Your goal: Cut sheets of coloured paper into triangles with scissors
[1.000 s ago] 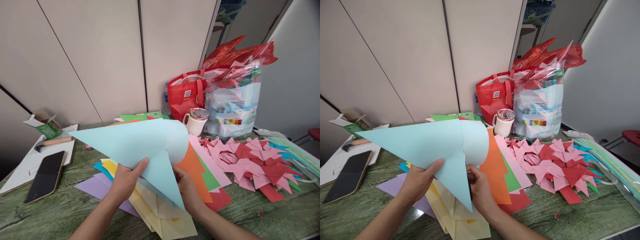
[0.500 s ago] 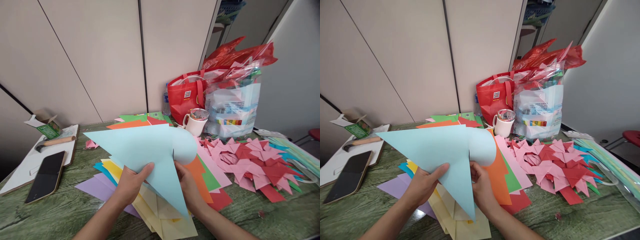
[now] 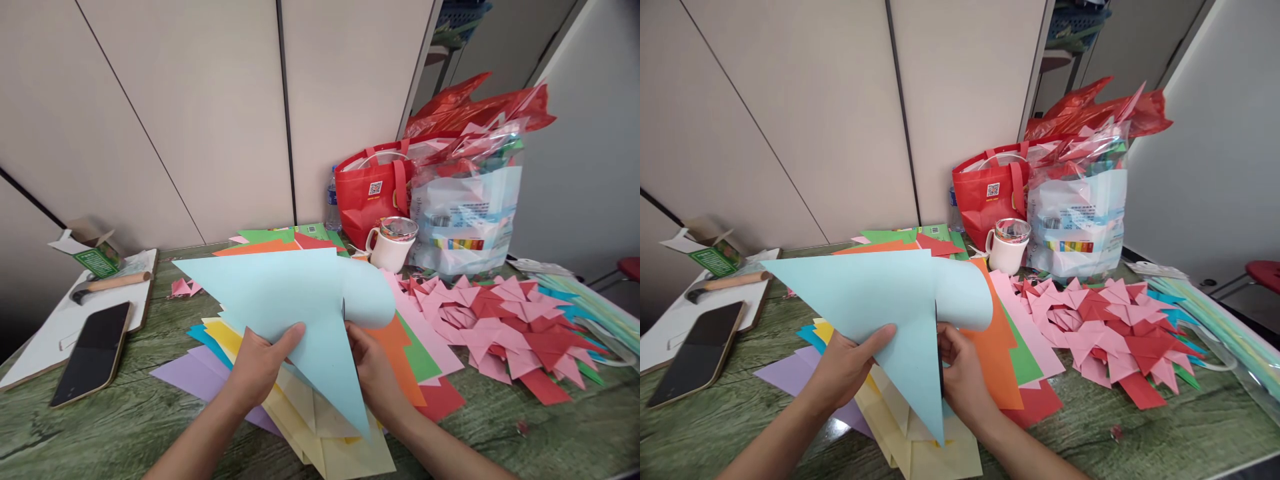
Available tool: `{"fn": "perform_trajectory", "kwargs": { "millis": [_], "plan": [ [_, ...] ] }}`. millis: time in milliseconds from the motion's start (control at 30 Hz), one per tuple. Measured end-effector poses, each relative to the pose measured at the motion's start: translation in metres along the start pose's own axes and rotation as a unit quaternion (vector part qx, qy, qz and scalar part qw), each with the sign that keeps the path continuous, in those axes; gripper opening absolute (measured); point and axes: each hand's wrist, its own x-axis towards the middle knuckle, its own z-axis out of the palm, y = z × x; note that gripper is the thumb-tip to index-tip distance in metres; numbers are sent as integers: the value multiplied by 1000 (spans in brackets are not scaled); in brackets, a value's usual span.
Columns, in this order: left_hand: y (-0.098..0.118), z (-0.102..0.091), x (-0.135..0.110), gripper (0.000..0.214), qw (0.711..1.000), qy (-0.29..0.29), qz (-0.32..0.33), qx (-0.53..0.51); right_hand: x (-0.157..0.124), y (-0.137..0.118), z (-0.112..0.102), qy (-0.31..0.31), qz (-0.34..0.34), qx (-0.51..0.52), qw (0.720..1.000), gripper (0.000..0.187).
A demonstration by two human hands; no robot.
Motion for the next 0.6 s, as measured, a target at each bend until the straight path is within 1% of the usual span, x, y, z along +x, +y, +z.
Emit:
{"fn": "perform_trajectory", "kwargs": {
  "millis": [200, 400, 500, 600],
  "plan": [
    [2, 1, -1, 56, 1000, 16, 6, -1, 0, 3, -2, -7, -3, 3, 1000, 31],
    [4, 2, -2, 59, 1000, 16, 8, -19, 0, 4, -2, -12, -7, 2, 1000, 33],
    [3, 1, -1, 58, 1000, 21, 7, -9, 0, 3, -1, -13, -8, 5, 1000, 34],
    [3, 1, 0, 56, 1000, 13, 9, -3, 1, 2, -1, -8, -12, 5, 1000, 31]
  ]
}}
